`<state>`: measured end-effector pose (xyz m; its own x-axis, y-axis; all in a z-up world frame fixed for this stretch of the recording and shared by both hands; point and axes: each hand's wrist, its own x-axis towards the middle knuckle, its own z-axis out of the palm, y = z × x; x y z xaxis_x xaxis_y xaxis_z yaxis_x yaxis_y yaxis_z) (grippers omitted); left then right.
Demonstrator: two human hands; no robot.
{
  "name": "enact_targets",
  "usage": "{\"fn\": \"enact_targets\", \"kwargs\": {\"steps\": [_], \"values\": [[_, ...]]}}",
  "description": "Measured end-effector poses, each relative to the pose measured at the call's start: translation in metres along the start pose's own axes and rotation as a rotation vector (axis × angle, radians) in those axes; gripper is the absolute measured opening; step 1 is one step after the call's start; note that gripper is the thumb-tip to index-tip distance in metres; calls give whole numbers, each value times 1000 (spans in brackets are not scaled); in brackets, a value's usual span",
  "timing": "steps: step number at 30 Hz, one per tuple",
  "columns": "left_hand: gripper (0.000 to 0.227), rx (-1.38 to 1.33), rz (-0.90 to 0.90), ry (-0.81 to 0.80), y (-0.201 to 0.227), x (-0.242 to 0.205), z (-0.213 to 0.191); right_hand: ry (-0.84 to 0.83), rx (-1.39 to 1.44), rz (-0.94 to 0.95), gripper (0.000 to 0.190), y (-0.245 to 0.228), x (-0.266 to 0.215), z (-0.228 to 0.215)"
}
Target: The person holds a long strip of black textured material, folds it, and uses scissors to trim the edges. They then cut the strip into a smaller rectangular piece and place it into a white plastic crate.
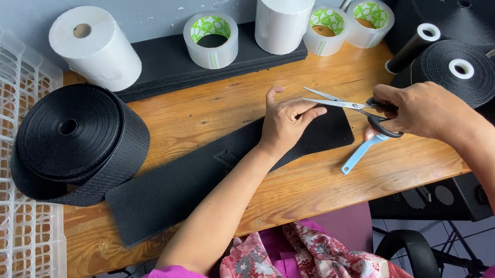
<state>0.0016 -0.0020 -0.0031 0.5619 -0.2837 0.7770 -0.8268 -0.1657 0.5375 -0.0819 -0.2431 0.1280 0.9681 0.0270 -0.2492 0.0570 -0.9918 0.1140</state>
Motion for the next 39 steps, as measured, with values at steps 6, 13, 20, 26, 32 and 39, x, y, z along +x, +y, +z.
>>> {"fn": "enact_targets", "kwargs": {"steps": [6, 13, 20, 26, 32, 39], "values": [[12, -7, -10, -8, 3, 1, -1, 19, -43, 10, 60, 1, -1, 0], [14, -24, -26, -1, 1, 1, 0, 101, -25, 28, 62, 0, -8, -11], [20, -72, -127, 14, -11, -3, 6, 172, 319, 326, 55, 1, 6, -4], [20, -259, -234, 30, -9, 7, -5, 199, -13, 271, 64, 22, 38, 69], [22, -353, -459, 41, -1, 15, -14, 266, -173, 155, 43, -7, 58, 92], [19, -421, -537, 53, 7, 20, -20, 179, -71, 64, 57, -23, 87, 123]]}}
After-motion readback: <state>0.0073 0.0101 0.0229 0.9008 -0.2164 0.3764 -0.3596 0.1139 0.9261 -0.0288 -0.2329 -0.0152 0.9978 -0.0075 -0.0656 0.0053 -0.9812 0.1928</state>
